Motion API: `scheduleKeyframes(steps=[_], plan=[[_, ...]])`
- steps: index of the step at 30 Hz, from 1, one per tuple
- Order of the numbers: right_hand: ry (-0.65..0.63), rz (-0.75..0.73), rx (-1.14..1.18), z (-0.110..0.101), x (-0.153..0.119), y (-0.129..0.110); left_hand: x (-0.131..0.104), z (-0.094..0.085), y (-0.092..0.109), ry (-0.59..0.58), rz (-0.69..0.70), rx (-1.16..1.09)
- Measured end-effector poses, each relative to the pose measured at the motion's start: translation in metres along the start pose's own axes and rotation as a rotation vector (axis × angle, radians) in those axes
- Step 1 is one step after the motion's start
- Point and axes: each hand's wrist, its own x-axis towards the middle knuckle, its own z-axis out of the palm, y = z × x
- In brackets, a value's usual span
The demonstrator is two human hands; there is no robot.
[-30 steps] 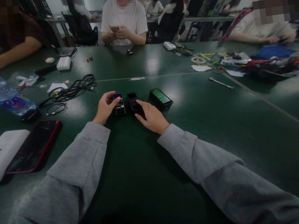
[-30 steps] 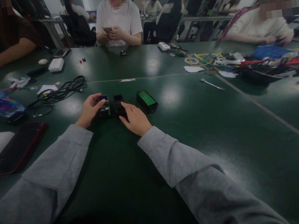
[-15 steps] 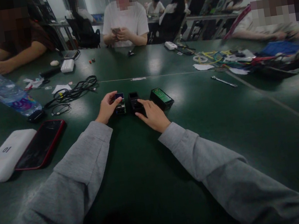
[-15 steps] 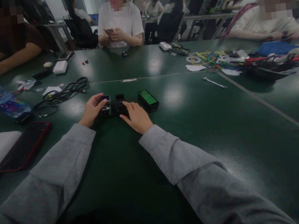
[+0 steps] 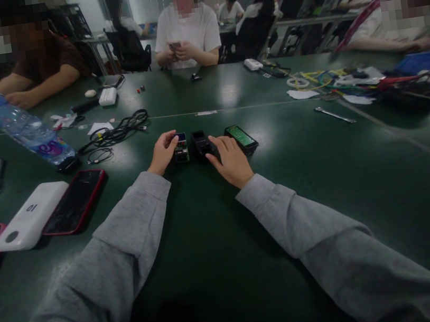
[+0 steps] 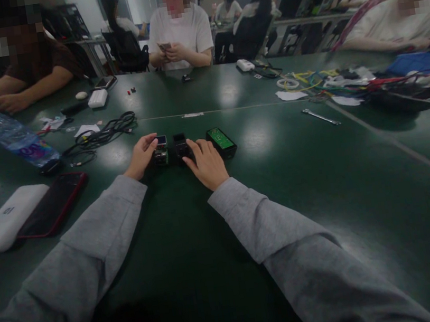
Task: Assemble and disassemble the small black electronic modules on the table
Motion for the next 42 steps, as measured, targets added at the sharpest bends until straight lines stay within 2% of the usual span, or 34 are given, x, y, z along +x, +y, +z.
scheduleKeyframes(steps=[4, 6, 9, 13, 18, 22, 27, 31, 38, 42], plan=[[0.188, 0.101, -0.120, -0.007, -0.002, 0.016, 0.000, 0.000, 0.001, 0.032, -0.013, -0.012], [0.241, 0.177, -0.177, -0.010, -0.006, 0.030, -0.001, 0.000, 0.001, 0.072, -0.015, -0.022], [0.190, 0.316, -0.197, -0.013, -0.013, 0.051, -0.002, -0.001, 0.000, 0.117, -0.023, -0.041], [0.047, 0.455, -0.039, -0.012, -0.016, 0.068, -0.003, -0.003, 0.001, 0.147, -0.037, -0.050], [0.104, 0.400, 0.047, -0.004, -0.015, 0.075, -0.003, -0.003, 0.000, 0.124, -0.026, -0.048], [0.130, 0.383, 0.022, -0.003, -0.015, 0.074, -0.003, -0.001, 0.001, 0.107, -0.032, -0.030], [0.080, 0.231, -0.146, -0.009, -0.013, 0.064, -0.003, 0.000, 0.003, 0.113, -0.041, -0.025], [0.044, 0.162, -0.186, -0.009, -0.013, 0.055, -0.002, 0.001, 0.003, 0.099, -0.054, -0.022], [0.045, 0.155, -0.051, -0.005, -0.015, 0.054, -0.002, 0.001, 0.002, 0.087, -0.059, -0.022], [0.097, 0.238, 0.081, -0.002, -0.013, 0.063, -0.002, 0.001, 0.002, 0.086, -0.054, -0.003]])
